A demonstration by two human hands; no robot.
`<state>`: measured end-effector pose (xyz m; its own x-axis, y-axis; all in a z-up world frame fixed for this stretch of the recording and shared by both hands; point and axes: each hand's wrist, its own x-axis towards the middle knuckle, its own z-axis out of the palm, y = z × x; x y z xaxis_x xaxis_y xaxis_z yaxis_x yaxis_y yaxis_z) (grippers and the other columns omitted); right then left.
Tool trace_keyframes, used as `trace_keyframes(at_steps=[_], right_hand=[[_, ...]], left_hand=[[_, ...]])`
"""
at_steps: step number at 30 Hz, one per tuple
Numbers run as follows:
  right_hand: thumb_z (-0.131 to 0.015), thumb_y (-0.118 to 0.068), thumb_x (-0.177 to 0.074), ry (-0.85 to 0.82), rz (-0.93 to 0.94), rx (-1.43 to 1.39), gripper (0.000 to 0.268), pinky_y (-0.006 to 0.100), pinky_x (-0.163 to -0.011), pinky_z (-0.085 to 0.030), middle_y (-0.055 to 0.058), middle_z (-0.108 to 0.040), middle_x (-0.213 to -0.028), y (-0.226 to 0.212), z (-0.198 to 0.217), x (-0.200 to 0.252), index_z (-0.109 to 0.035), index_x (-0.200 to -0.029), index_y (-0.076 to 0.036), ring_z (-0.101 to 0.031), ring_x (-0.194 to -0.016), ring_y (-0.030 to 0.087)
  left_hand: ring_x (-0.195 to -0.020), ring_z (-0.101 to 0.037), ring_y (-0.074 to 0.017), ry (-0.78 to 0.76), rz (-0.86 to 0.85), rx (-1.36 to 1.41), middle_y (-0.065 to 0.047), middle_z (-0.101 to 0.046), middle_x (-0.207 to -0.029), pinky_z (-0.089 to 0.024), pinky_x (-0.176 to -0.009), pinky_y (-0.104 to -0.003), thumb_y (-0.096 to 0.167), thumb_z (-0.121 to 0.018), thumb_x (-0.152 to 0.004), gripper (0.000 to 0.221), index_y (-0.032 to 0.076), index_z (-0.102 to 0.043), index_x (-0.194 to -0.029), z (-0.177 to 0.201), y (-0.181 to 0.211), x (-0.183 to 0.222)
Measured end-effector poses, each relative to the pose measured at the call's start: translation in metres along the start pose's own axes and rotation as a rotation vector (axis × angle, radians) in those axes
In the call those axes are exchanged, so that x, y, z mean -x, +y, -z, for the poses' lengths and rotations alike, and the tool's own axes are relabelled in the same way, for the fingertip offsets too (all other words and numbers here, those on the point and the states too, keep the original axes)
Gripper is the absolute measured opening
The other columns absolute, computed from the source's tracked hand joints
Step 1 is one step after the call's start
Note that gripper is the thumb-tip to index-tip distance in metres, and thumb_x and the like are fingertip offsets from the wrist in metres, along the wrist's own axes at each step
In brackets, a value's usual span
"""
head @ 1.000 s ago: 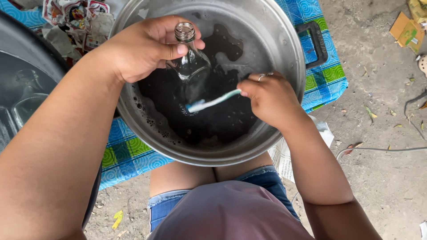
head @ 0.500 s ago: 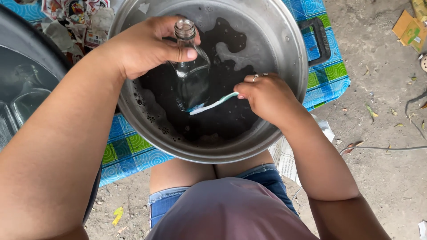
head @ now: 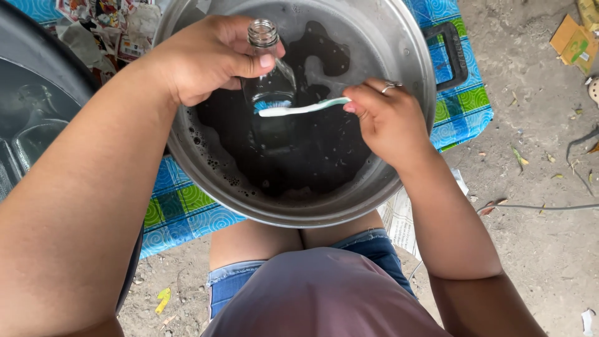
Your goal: Scrubbing a glass bottle with a toothbrush in a pot of water
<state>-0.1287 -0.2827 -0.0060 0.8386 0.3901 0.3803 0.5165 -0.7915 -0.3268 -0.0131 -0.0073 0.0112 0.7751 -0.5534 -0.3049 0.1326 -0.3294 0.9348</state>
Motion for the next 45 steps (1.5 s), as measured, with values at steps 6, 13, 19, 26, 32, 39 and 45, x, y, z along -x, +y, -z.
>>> trace_keyframes(at_steps=[6,13,19,26,32,39,45], right_hand=[[-0.062,0.006,-0.080,-0.208,-0.034,0.065,0.019,0.039,-0.076,-0.053,0.000,-0.073,-0.085,-0.003,-0.001,0.002,-0.073,-0.090,-0.007,-0.067,-0.072,0.027],[-0.065,0.006,-0.082,-0.259,-0.158,0.001,0.015,0.041,-0.068,-0.051,0.006,-0.073,-0.086,0.000,-0.004,0.003,-0.074,-0.089,-0.004,-0.067,-0.072,0.030],[-0.066,0.002,-0.077,-0.517,-0.301,0.155,0.019,0.041,-0.094,-0.046,-0.001,-0.075,-0.087,0.010,-0.009,0.005,-0.079,-0.085,-0.010,-0.068,-0.082,0.027],[-0.067,0.008,-0.081,-0.251,-0.059,-0.215,0.023,0.032,-0.081,-0.046,0.003,-0.070,-0.081,-0.007,0.007,-0.004,-0.078,-0.099,-0.002,-0.062,-0.069,0.022],[-0.066,0.019,-0.084,0.055,-0.032,-0.127,0.026,0.035,-0.067,-0.049,0.013,-0.071,-0.093,-0.006,0.004,-0.003,-0.073,-0.106,0.008,-0.063,-0.072,0.027],[-0.064,0.012,-0.085,-0.066,-0.018,0.058,0.023,0.038,-0.065,-0.048,0.004,-0.068,-0.079,-0.002,0.002,0.003,-0.073,-0.096,-0.006,-0.060,-0.060,0.026],[-0.059,0.009,-0.078,-0.285,-0.113,0.129,0.028,0.036,-0.090,-0.046,-0.002,-0.074,-0.088,0.006,-0.005,0.006,-0.078,-0.091,-0.008,-0.068,-0.076,0.024]], left_hand=[[-0.112,-0.068,-0.0148,-0.031,0.055,-0.001,0.001,-0.072,-0.115,-0.053,-0.099,-0.041,0.025,-0.070,-0.090,0.037,0.019,-0.066,-0.126,0.000,-0.002,-0.003],[-0.110,-0.062,-0.0123,-0.050,0.074,0.080,0.003,-0.068,-0.116,-0.049,-0.098,-0.040,0.025,-0.070,-0.090,0.036,0.020,-0.064,-0.125,-0.002,-0.009,-0.004],[-0.098,-0.064,-0.0113,0.008,0.022,0.082,0.003,-0.069,-0.109,-0.054,-0.086,-0.032,0.020,-0.075,-0.090,0.026,0.018,-0.068,-0.115,-0.005,-0.008,-0.006],[-0.095,-0.065,-0.0061,0.033,-0.098,0.182,0.001,-0.071,-0.110,-0.048,-0.075,-0.022,0.017,-0.074,-0.094,0.032,0.018,-0.065,-0.125,0.005,-0.016,-0.006],[-0.113,-0.073,-0.0069,-0.014,-0.133,0.138,-0.001,-0.075,-0.118,-0.051,-0.075,-0.016,0.018,-0.073,-0.093,0.040,0.012,-0.064,-0.132,-0.002,-0.007,-0.004],[-0.106,-0.071,-0.0107,0.053,-0.044,0.053,0.003,-0.075,-0.119,-0.056,-0.088,-0.035,0.027,-0.074,-0.089,0.045,0.021,-0.064,-0.132,-0.001,-0.006,-0.003],[-0.089,-0.062,-0.0012,0.068,-0.030,0.022,0.010,-0.075,-0.111,-0.047,-0.076,-0.021,0.024,-0.074,-0.093,0.031,0.022,-0.071,-0.123,-0.007,-0.005,-0.004]])
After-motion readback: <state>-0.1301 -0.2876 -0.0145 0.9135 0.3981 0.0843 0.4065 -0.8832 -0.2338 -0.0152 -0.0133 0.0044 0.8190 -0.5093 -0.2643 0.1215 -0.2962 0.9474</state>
